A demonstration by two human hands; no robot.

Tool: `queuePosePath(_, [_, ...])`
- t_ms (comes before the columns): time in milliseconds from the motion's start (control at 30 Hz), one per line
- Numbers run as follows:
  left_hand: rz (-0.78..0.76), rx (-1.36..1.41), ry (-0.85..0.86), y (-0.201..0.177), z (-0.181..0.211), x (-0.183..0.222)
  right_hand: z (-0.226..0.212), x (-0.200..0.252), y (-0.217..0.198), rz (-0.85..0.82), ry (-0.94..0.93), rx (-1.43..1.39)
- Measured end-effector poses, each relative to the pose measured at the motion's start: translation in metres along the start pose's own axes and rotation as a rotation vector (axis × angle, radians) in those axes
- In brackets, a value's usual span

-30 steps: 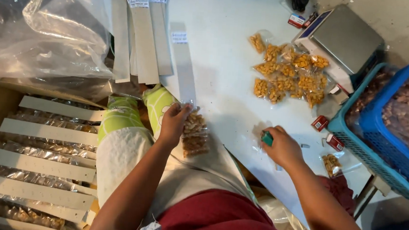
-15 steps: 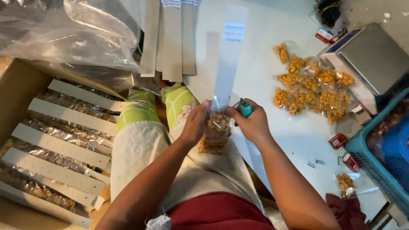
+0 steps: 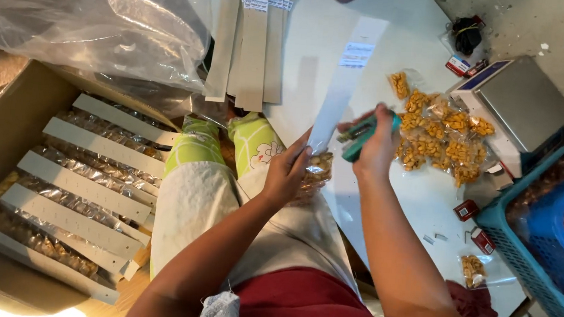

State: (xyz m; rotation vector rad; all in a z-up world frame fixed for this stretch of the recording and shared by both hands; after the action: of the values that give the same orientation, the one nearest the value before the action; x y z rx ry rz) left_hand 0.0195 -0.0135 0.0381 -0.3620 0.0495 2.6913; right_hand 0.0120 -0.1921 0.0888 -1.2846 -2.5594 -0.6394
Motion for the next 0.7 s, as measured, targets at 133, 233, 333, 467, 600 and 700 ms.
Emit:
queuePosePath(133, [0.018,-0.051,-0.006,0.0,0.011,0.0,0.009,0.005,0.031,-0.022,0.083,0.01])
queuePosePath(233, [-0.02,-0.104,0.037,0.0,0.02,0.002,0.026,0.003,0.035,0.109,0.123,-0.185])
queuePosePath(333, [-0.063,-0.172,0.029,0.003,0.031,-0.001,0.026,-0.005,0.035,-0.085,0.162,-0.381])
queuePosePath(467, [-0.075,-0.084,-0.111,0.012,0.059,-0.002,0.01,-0.041,0.012,-0.081,0.122,-0.085])
queuePosePath(600, [-0.043,0.166,-0.487,0.009,0.008,0.008,0.012,-0.181,-0.083,0.175,-0.207,1.129])
queuePosePath(700, [0.077,0.277,-0.63,0.012,0.001,0.004,-0.009,-0.212,-0.135,0.125,-0.138,1.51])
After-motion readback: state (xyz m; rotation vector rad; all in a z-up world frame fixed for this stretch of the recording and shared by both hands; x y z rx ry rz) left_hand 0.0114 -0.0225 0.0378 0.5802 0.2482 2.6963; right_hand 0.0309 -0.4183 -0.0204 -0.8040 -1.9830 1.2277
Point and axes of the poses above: each hand's wrist, its own x-axis away from the middle knuckle, its own y-axis out of the palm, z = x × y, the point moved 3 cm from there along -x, towards the middle knuckle, and after that the axes turned 10 degrees about y, right-handed, at the moved point
